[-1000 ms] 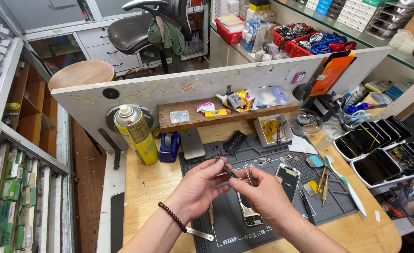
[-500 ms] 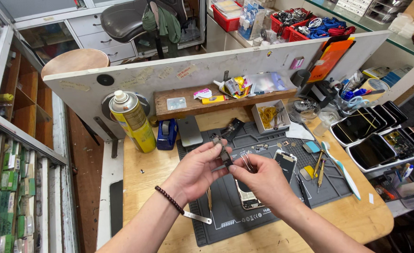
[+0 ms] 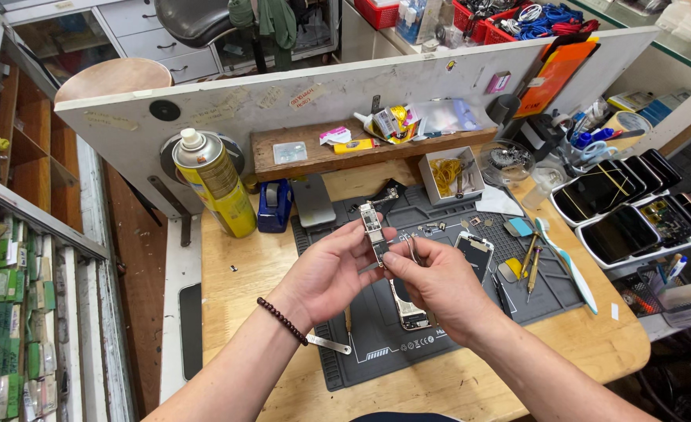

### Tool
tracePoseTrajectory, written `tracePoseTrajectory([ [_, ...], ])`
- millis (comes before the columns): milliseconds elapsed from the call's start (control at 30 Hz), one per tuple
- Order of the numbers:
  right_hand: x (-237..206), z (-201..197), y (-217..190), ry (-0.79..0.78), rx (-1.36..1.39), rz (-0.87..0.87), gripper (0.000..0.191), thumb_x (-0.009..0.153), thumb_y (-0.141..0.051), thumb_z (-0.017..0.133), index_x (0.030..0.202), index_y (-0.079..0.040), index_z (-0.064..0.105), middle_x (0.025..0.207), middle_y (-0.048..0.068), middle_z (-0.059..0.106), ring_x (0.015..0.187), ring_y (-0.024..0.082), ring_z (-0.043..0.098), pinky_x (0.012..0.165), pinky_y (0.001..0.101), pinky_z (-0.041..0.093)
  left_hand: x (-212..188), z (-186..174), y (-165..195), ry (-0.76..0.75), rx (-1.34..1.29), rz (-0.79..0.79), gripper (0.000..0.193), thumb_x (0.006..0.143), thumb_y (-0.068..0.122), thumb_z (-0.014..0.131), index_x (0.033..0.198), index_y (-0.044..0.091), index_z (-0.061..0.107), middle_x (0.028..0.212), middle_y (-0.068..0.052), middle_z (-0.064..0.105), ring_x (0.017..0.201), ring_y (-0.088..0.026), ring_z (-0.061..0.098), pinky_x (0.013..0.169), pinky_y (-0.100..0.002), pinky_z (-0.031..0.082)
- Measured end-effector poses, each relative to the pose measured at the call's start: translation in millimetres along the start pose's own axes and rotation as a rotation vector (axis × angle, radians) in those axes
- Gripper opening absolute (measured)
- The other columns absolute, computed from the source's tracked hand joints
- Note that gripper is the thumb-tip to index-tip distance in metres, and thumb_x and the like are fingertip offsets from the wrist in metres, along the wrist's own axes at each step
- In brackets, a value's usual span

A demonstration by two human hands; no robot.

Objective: The person cleans a disassembled smartphone's internal components using a toothbrush and a metal spudger. They remove a ribbon cable, brush the motherboard and phone frame, and use tweezers to adjust a small connector before placing the cable back into the device.

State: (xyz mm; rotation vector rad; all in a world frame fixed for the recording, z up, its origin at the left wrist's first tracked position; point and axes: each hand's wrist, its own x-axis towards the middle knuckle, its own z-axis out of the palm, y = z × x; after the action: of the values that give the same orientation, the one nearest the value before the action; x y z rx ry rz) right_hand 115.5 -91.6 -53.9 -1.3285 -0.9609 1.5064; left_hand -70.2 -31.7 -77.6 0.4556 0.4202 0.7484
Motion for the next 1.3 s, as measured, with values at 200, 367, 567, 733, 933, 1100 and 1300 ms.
tracePoseTrajectory([
  [200, 40.9, -2.8, 1.8, -0.012, 0.025, 0.032, 0.015, 0.096, -0.019, 0.070, 0.090, -0.005, 0.068, 0.061, -0.004, 0.050, 0.045, 0.003, 0.034, 0.040, 0.0234, 0.023, 33.6, -24.4, 11.7, -0.004, -0.021, 0.000, 0.031, 0.101, 0.022, 0.056, 0.130, 0.013, 0.062, 0.123, -0.008, 0.068, 0.115, -0.023, 0.063, 0.103, -0.047, 0.048],
  [367, 64.3, -1.1, 6.2, 0.011, 0.042, 0.056, 0.011, 0.094, -0.017, 0.069, 0.091, -0.006, 0.068, 0.061, -0.004, 0.054, 0.045, 0.004, 0.034, 0.040, 0.0237, 0.022, 51.1, -42.2, 17.8, -0.020, 0.000, 0.018, 0.024, 0.103, 0.020, 0.057, 0.124, 0.010, 0.062, 0.124, -0.009, 0.068, 0.115, -0.024, 0.063, 0.103, -0.048, 0.049],
  [567, 66.7, -4.0, 24.3, 0.021, 0.050, 0.048, 0.012, 0.094, -0.017, 0.069, 0.092, -0.005, 0.069, 0.061, -0.004, 0.053, 0.045, 0.004, 0.034, 0.040, 0.0239, 0.022, 54.2, -55.2, 6.2, -0.012, -0.012, 0.010, 0.024, 0.102, 0.020, 0.055, 0.123, 0.010, 0.063, 0.123, -0.010, 0.068, 0.115, -0.025, 0.063, 0.102, -0.048, 0.049],
  [733, 55.0, -9.8, 41.3, -0.001, 0.064, 0.052, 0.013, 0.095, -0.018, 0.069, 0.091, -0.005, 0.068, 0.061, -0.004, 0.052, 0.045, 0.004, 0.032, 0.040, 0.0241, 0.022, 47.6, -61.9, -11.1, -0.037, 0.014, 0.010, 0.023, 0.104, 0.019, 0.055, 0.122, 0.008, 0.062, 0.122, -0.010, 0.069, 0.115, -0.024, 0.064, 0.101, -0.047, 0.050],
  [933, 39.4, -4.4, 55.3, -0.034, 0.116, 0.053, 0.017, 0.097, -0.021, 0.062, 0.091, -0.005, 0.067, 0.065, -0.003, 0.057, 0.048, 0.005, 0.035, 0.043, 0.0240, 0.025, 36.4, -68.2, -21.9, -0.031, 0.048, 0.024, 0.027, 0.105, 0.020, 0.054, 0.127, 0.007, 0.061, 0.122, -0.010, 0.069, 0.110, -0.023, 0.066, 0.093, -0.044, 0.054],
  [1100, 32.7, 5.0, 63.8, -0.053, 0.113, 0.033, 0.019, 0.100, -0.021, 0.063, 0.094, -0.004, 0.069, 0.067, -0.002, 0.056, 0.049, 0.005, 0.036, 0.044, 0.0236, 0.027, 25.1, -73.4, -21.9, -0.014, 0.037, 0.013, 0.028, 0.104, 0.020, 0.053, 0.128, 0.007, 0.060, 0.122, -0.011, 0.069, 0.109, -0.023, 0.067, 0.089, -0.043, 0.055],
  [1300, 32.4, 18.4, 65.2, -0.020, 0.106, 0.078, 0.016, 0.098, -0.019, 0.062, 0.094, -0.005, 0.068, 0.070, -0.002, 0.061, 0.047, 0.005, 0.035, 0.042, 0.0241, 0.025, 12.7, -79.7, -15.2, -0.033, 0.042, 0.018, 0.030, 0.103, 0.018, 0.055, 0.129, 0.006, 0.061, 0.121, -0.011, 0.069, 0.107, -0.023, 0.067, 0.087, -0.042, 0.056],
])
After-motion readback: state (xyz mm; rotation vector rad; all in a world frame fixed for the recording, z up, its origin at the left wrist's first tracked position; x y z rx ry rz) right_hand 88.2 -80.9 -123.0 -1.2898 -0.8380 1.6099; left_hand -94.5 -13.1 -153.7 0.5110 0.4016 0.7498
